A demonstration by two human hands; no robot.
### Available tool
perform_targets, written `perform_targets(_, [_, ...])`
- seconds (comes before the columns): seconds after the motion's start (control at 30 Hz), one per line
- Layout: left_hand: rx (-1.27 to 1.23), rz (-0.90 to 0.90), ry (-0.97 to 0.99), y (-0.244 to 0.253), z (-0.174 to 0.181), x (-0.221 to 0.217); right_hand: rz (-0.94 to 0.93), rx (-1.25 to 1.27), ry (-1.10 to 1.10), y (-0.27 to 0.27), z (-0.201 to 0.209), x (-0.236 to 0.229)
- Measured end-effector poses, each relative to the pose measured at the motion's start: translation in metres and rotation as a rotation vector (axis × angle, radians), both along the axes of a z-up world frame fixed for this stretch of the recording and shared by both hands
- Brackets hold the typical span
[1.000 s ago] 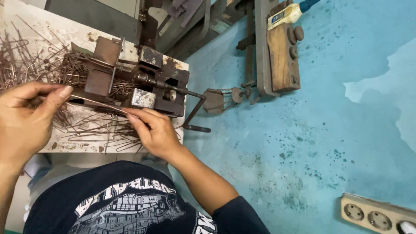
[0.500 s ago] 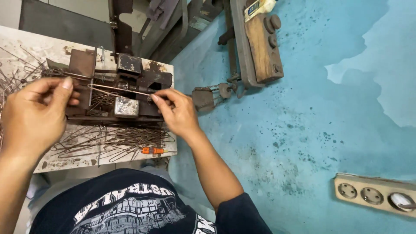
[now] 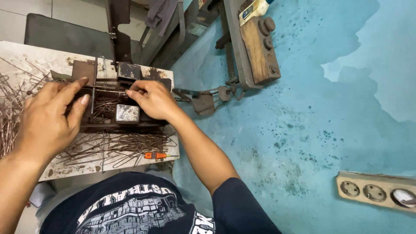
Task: Operating a manual machine to process thin copper wires by feeding them in and turning a crank.
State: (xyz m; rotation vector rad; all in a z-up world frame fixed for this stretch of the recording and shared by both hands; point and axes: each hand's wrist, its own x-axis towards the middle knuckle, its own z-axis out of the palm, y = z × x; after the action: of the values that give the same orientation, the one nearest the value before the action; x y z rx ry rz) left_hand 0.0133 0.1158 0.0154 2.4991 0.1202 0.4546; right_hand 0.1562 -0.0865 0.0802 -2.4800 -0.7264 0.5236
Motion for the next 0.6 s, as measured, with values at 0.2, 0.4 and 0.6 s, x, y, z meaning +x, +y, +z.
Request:
perform_targets(0.2, [0.242, -0.005, -0.029, 0.0, -0.006, 0.003, 0.022, 0.015, -0.049, -0.002, -0.004, 0.003])
perform_targets(0.4, [0.511, -0.021, 0.119, -0.004, -0.006, 0.007, -0.037, -0.058, 0.087, 0.001, 0.016, -0.009])
perform_targets(0.6, [0.738, -0.087, 0.431, -0.014, 0.02, 0.014, 0.01, 0.029, -0.03, -0.001, 0.003, -0.009])
